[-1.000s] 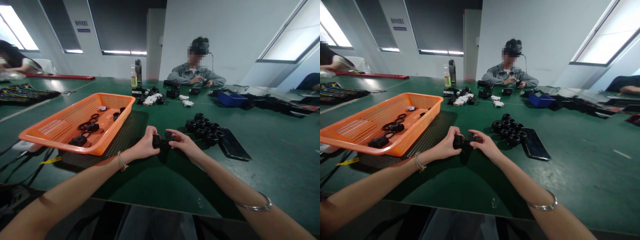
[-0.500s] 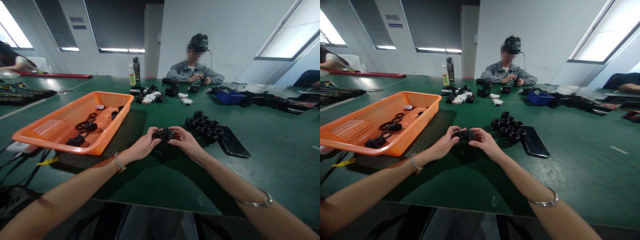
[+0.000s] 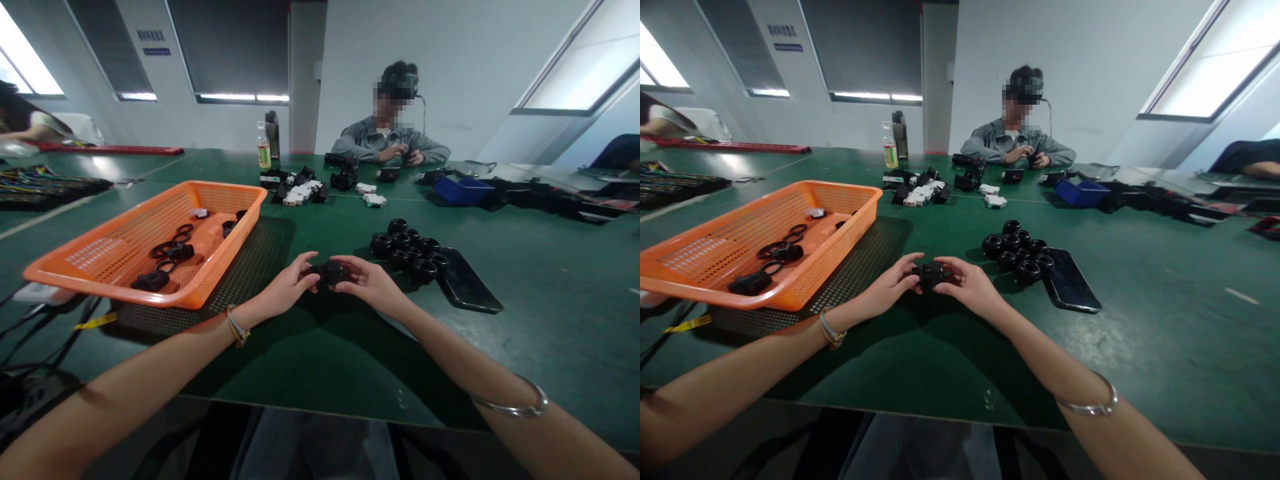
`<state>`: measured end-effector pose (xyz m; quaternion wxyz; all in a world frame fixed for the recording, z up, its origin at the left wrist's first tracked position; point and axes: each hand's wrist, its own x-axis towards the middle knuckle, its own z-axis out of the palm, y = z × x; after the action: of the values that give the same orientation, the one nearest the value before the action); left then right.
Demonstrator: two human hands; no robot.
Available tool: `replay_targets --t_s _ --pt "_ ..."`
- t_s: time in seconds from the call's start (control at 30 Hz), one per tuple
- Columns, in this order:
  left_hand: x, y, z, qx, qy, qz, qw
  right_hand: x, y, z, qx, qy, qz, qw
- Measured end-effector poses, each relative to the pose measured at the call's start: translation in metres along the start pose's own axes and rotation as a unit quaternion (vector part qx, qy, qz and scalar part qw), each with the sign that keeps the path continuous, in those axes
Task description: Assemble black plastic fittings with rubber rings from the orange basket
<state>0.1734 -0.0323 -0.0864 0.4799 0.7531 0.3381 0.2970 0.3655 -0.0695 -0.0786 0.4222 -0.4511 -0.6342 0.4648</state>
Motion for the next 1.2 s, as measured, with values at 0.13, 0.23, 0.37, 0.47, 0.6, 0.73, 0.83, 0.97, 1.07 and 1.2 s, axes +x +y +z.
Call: replay_targets --t_s 0.13,0.23,0.37,0.47,0.6,0.73,0.83,0.97,1.07,1.2 --pt "0.003 -0.004 0.002 -0.081 0.013 -0.024 0.996 -0.001 -0.001 0.001 -0.063 0.026 0.000 0.998" --pt "0.004 -0.005 0.002 -0.086 0.030 -0.021 0.996 -0.001 -0.003 0.000 -0.111 0.056 0.001 0.992" --pt "0.004 -0.004 0.001 -0.058 0.051 -0.014 0.997 -0.001 -0.002 0.000 -0.102 0.067 0.002 0.992" --pt "0.004 -0.001 0.001 -0.077 0.051 -0.032 0.995 0.001 0.003 0.000 -0.067 0.069 0.010 0.995" --pt "0.004 0.003 0.002 -0.138 0.061 -0.061 0.987 0.003 0.007 0.001 -0.014 0.080 0.014 0.997" --pt "0.004 0.004 0.002 -0.148 0.060 -0.081 0.984 0.003 0.006 0.000 -0.010 0.058 0.017 0.998" --pt "0.004 0.004 0.002 -0.142 0.055 -0.082 0.985 0.003 0.005 -0.001 -0.019 0.054 0.020 0.998" --pt "0.004 0.005 0.002 -0.143 0.050 -0.082 0.985 0.002 0.003 0.000 -0.016 0.056 0.013 0.998" --pt "0.004 0.005 0.003 -0.141 0.051 -0.085 0.985 0.000 0.001 0.001 -0.013 0.057 0.016 0.998" --pt "0.004 0.004 0.003 -0.145 0.057 -0.096 0.983 -0.001 0.000 0.004 0.004 0.054 0.015 0.998"
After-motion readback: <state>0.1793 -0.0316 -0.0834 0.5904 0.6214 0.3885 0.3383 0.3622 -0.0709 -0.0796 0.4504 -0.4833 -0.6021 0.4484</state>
